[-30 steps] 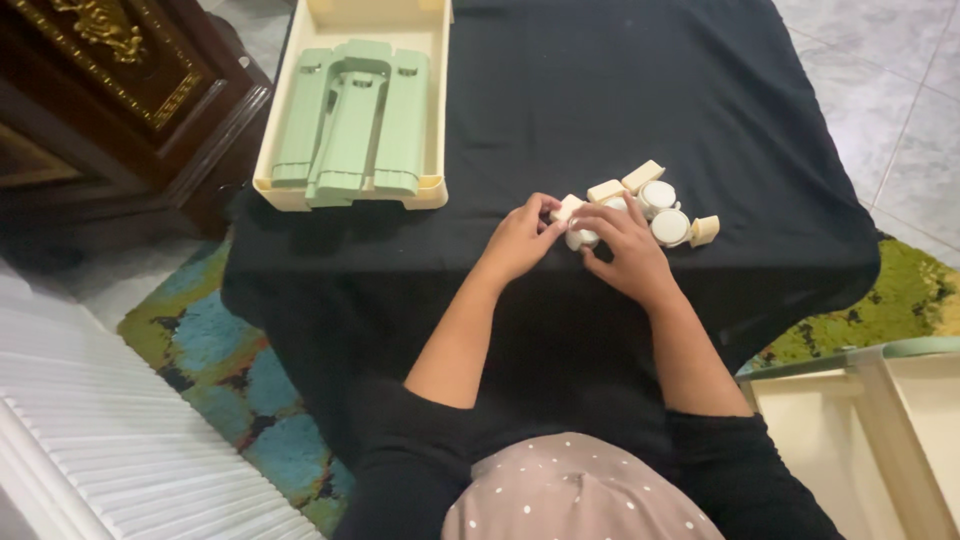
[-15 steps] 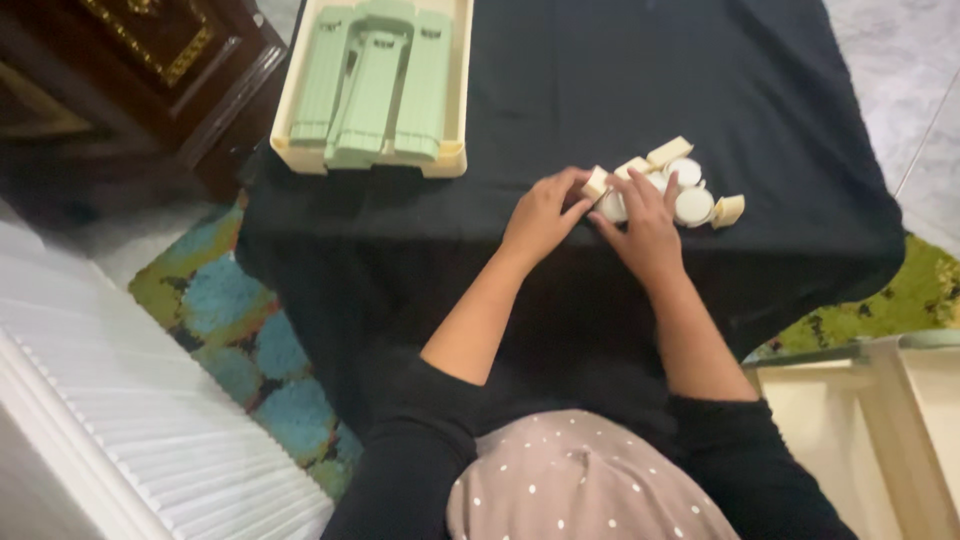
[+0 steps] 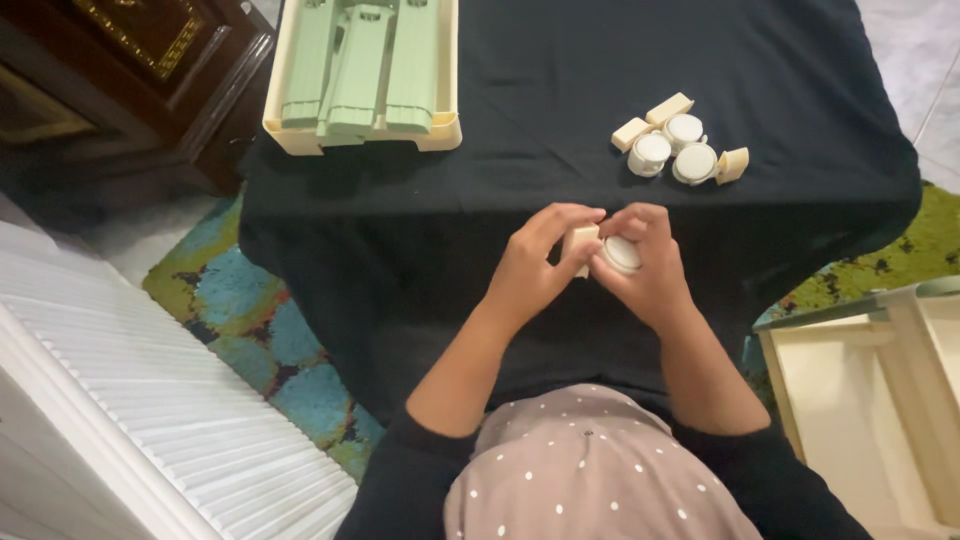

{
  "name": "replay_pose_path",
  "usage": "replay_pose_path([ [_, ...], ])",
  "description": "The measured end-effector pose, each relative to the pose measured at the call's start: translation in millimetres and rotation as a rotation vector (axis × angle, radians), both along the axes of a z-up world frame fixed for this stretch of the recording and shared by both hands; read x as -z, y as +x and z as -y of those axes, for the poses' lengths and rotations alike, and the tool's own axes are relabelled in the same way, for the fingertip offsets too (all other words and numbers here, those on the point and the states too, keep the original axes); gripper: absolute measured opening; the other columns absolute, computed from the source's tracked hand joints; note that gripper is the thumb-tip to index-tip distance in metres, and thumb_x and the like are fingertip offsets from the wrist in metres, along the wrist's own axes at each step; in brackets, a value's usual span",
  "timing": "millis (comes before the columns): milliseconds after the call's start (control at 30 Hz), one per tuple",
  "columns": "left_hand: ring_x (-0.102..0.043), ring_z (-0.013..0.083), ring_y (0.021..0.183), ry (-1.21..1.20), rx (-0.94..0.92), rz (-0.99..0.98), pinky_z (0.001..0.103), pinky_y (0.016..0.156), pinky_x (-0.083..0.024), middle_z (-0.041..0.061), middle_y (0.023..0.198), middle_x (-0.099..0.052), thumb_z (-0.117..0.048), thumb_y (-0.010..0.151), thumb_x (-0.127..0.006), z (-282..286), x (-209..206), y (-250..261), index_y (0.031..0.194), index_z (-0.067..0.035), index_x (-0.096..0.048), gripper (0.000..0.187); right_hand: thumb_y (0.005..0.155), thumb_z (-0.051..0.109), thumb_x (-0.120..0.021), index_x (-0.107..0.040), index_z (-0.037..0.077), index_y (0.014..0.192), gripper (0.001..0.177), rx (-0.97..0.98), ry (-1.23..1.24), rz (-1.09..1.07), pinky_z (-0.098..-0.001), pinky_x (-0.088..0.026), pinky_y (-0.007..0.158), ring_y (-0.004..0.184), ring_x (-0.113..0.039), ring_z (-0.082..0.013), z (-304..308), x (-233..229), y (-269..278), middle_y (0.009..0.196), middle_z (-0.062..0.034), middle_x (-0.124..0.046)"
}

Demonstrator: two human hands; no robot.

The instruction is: The person assembles a two-tier plastic storage cart by attaching green legs to cream-colored trays. They repeatedly connect and detach the legs to align the trays, then stack the trays together and secure the legs to form a stable unit.

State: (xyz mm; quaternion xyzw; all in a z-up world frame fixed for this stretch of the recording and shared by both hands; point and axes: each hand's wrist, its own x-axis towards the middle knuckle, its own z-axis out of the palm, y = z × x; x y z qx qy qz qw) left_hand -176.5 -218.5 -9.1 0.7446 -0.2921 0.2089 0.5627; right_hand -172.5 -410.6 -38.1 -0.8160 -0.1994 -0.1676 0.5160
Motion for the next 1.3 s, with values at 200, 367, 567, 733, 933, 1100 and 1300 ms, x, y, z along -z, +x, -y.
replay_pose_path([
  [200, -0.065, 0.0109, 0.090, -0.232, 0.379, -0.571, 0.026, 0.080, -0.057, 0.004, 0.120, -0.063, -0.022, 0.099, -0.069, -2.0, -14.8, -23.3, 0.132, -0.002, -0.065, 0.039, 0.087, 0.008, -0.081, -0.048, 0.005, 0.122, 0.049, 0.037, 0.063, -0.060, -0.0312, -0.057, 0.082, 0.096, -0.072, -0.0200, -2.6, -5.1, -32.2, 0.104, -0.0120, -0.070],
  [367, -0.064, 0.0094, 0.094, -0.298, 0.379, -0.577, 0.026, 0.078, -0.057, 0.004, 0.111, -0.063, -0.018, 0.103, -0.063, -3.7, -14.1, -35.1, 0.125, 0.000, -0.062, 0.028, 0.077, 0.004, -0.084, -0.049, 0.008, 0.122, 0.058, -0.100, -0.012, 0.171, -0.0345, -0.054, 0.094, 0.112, -0.066, -0.0262, 3.9, -22.1, -54.8, 0.120, -0.0179, -0.062],
  [567, -0.056, 0.0068, 0.093, -0.257, 0.308, -0.514, 0.024, 0.081, -0.051, 0.002, 0.103, -0.058, -0.021, 0.109, -0.054, -4.2, -14.3, -58.1, 0.119, -0.004, -0.058, 0.020, 0.074, 0.005, -0.087, -0.052, 0.005, 0.125, 0.062, -0.193, 0.013, 0.086, -0.0358, -0.054, 0.094, 0.112, -0.067, -0.0276, -1.3, -50.1, -75.7, 0.122, -0.0161, -0.062],
  [733, -0.052, 0.0066, 0.094, -0.308, 0.368, -0.552, 0.023, 0.084, -0.046, 0.001, 0.103, -0.057, -0.024, 0.111, -0.051, -5.1, -10.5, -72.5, 0.120, -0.005, -0.057, 0.021, 0.070, 0.006, -0.087, -0.061, 0.004, 0.117, 0.054, -0.166, -0.072, 0.062, -0.0340, -0.053, 0.085, 0.099, -0.067, -0.0252, -7.8, -61.9, -88.5, 0.110, -0.0131, -0.064],
  [933, -0.052, 0.0073, 0.092, -0.283, 0.344, -0.464, 0.023, 0.081, -0.046, 0.002, 0.101, -0.054, -0.023, 0.109, -0.055, -1.7, -18.1, -81.7, 0.114, -0.006, -0.057, 0.018, 0.066, 0.011, -0.087, -0.065, 0.002, 0.113, 0.053, -0.116, -0.099, 0.125, -0.0340, -0.053, 0.081, 0.096, -0.066, -0.0245, -5.9, -67.0, -98.2, 0.106, -0.0118, -0.064],
  [1100, -0.053, 0.0102, 0.089, -0.204, 0.127, -0.146, 0.022, 0.081, -0.046, 0.005, 0.102, -0.052, -0.024, 0.110, -0.061, -14.3, -29.2, -82.5, 0.112, -0.006, -0.057, 0.019, 0.090, 0.017, -0.088, -0.068, 0.004, 0.106, 0.028, -0.190, 0.347, -0.090, -0.0268, -0.057, 0.080, 0.094, -0.065, -0.0135, 5.7, -63.7, -105.1, 0.112, -0.0048, -0.059],
  [1300, -0.052, 0.0095, 0.083, -0.332, 0.369, -0.354, 0.026, 0.074, -0.045, 0.004, 0.105, -0.049, -0.037, 0.109, -0.054, -1.0, -25.8, -91.1, 0.112, -0.004, -0.056, 0.033, 0.087, 0.017, -0.077, -0.061, 0.002, 0.125, 0.044, -0.307, 0.278, -0.254, -0.0223, -0.051, 0.088, 0.102, -0.063, -0.0086, 6.0, -50.8, -106.2, 0.111, -0.0052, -0.066],
])
